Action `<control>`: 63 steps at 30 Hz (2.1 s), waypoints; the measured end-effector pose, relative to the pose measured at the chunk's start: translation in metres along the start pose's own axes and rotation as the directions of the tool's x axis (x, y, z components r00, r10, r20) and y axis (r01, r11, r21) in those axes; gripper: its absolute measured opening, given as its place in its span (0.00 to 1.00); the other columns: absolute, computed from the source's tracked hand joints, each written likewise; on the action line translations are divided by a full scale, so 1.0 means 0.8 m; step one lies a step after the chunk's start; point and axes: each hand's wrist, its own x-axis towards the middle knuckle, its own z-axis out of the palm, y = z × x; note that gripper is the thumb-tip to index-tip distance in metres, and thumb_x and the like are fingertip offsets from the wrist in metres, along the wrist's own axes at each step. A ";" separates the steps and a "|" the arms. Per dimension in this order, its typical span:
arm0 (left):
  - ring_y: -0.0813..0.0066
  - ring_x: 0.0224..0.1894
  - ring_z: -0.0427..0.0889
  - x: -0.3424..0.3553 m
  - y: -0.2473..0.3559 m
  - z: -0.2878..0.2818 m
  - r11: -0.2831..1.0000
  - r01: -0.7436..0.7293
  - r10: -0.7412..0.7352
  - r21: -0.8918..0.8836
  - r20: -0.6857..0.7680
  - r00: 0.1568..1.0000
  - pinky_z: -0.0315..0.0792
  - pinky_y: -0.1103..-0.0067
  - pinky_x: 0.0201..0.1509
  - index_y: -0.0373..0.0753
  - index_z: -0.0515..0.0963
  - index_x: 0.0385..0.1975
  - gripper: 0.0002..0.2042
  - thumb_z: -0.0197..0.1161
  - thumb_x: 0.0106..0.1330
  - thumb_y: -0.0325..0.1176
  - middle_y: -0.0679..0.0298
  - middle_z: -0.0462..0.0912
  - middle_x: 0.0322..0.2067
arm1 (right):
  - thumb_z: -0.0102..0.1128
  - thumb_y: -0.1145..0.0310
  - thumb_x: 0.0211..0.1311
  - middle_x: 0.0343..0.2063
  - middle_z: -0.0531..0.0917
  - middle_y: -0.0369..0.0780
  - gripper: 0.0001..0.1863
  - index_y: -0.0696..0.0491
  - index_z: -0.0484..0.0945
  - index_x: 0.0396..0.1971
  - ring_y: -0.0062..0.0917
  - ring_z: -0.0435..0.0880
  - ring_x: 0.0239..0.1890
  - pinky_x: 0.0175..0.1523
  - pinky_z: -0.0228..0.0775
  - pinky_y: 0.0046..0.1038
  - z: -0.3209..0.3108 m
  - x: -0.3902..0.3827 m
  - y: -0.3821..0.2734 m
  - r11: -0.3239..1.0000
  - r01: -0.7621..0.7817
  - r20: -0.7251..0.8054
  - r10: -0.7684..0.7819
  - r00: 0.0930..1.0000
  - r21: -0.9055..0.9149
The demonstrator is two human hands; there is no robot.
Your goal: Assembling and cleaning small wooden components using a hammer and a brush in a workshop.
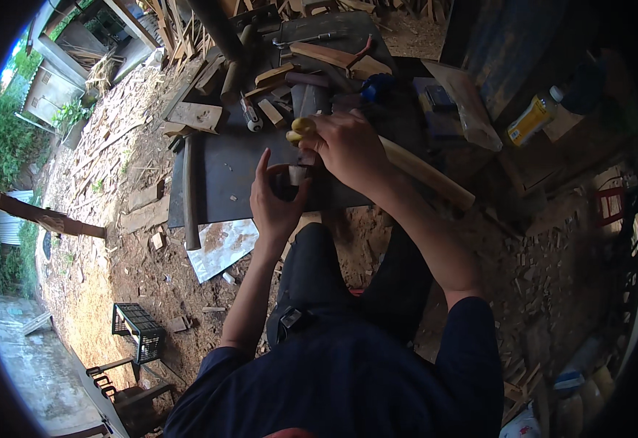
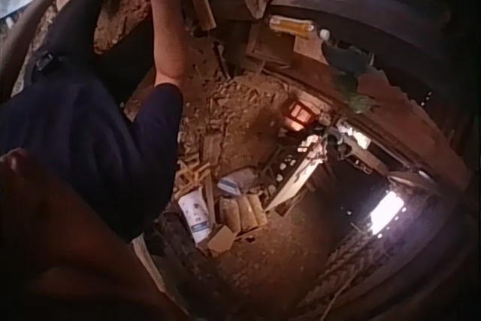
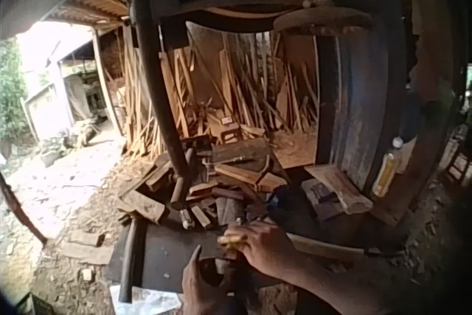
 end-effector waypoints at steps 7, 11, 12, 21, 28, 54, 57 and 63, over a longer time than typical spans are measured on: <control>0.57 0.56 0.82 -0.007 -0.005 0.002 0.991 -0.111 0.114 0.080 -0.029 0.993 0.73 0.64 0.64 0.36 0.63 0.76 0.47 0.80 0.55 0.39 0.59 0.86 0.51 | 0.66 0.67 0.66 0.38 0.89 0.36 0.09 0.48 0.86 0.44 0.32 0.88 0.44 0.55 0.73 0.38 0.003 0.006 -0.008 0.998 -0.027 0.076 0.031 0.997 -0.054; 0.56 0.50 0.89 -0.003 0.000 -0.004 1.000 0.007 -0.007 0.018 -0.021 1.000 0.82 0.65 0.55 0.41 0.66 0.75 0.44 0.80 0.57 0.34 0.56 0.88 0.51 | 0.70 0.66 0.65 0.35 0.90 0.38 0.12 0.49 0.86 0.47 0.32 0.90 0.41 0.57 0.74 0.38 0.010 -0.004 -0.009 0.938 0.330 0.188 -0.306 0.933 -0.108; 0.58 0.50 0.91 -0.003 0.001 -0.008 0.993 0.049 -0.049 -0.110 -0.002 0.999 0.83 0.67 0.55 0.41 0.69 0.72 0.40 0.79 0.58 0.31 0.55 0.89 0.51 | 0.70 0.66 0.65 0.37 0.90 0.38 0.15 0.50 0.86 0.51 0.32 0.91 0.41 0.55 0.78 0.38 0.010 -0.008 -0.009 0.933 0.354 0.177 -0.338 0.924 -0.063; 0.66 0.54 0.91 -0.005 -0.037 -0.125 0.992 -0.122 0.108 -0.022 -0.320 0.941 0.82 0.73 0.58 0.33 0.77 0.63 0.28 0.75 0.60 0.21 0.56 0.91 0.51 | 0.66 0.79 0.63 0.42 0.87 0.41 0.22 0.53 0.82 0.58 0.32 0.90 0.42 0.48 0.81 0.27 0.005 -0.019 -0.005 0.908 -0.072 -0.303 0.212 0.929 0.413; 0.64 0.54 0.88 -0.039 -0.082 -0.220 0.953 0.064 -0.216 -0.295 -0.519 0.827 0.84 0.70 0.62 0.29 0.78 0.60 0.19 0.68 0.70 0.17 0.49 0.88 0.51 | 0.66 0.77 0.62 0.46 0.88 0.40 0.24 0.47 0.83 0.59 0.38 0.91 0.43 0.43 0.85 0.37 -0.030 -0.051 -0.014 0.986 -0.142 -0.100 0.133 0.986 -0.083; 0.53 0.55 0.88 -0.067 -0.117 -0.271 0.693 -0.021 -0.404 -0.721 -0.413 0.816 0.80 0.60 0.68 0.30 0.77 0.51 0.15 0.63 0.79 0.37 0.47 0.86 0.50 | 0.66 0.70 0.64 0.52 0.85 0.58 0.14 0.54 0.81 0.49 0.38 0.94 0.37 0.37 0.89 0.32 0.096 -0.038 -0.126 0.852 0.190 0.446 0.057 0.893 -0.489; 0.55 0.61 0.82 -0.070 -0.106 -0.274 0.683 0.010 -0.414 -0.730 -0.375 0.830 0.73 0.56 0.74 0.29 0.79 0.50 0.18 0.50 0.84 0.41 0.49 0.81 0.55 | 0.70 0.71 0.61 0.47 0.88 0.53 0.16 0.53 0.82 0.49 0.41 0.94 0.39 0.43 0.89 0.35 0.117 -0.019 -0.130 0.868 0.234 0.469 -0.001 0.883 -0.438; 0.54 0.58 0.85 -0.084 -0.112 -0.283 0.687 0.054 -0.469 -0.725 -0.385 0.795 0.76 0.57 0.72 0.29 0.78 0.50 0.16 0.56 0.82 0.39 0.48 0.83 0.53 | 0.63 0.76 0.64 0.38 0.90 0.45 0.15 0.51 0.87 0.50 0.37 0.93 0.36 0.41 0.88 0.39 0.065 0.022 -0.007 0.994 0.022 0.029 -0.019 0.999 -0.109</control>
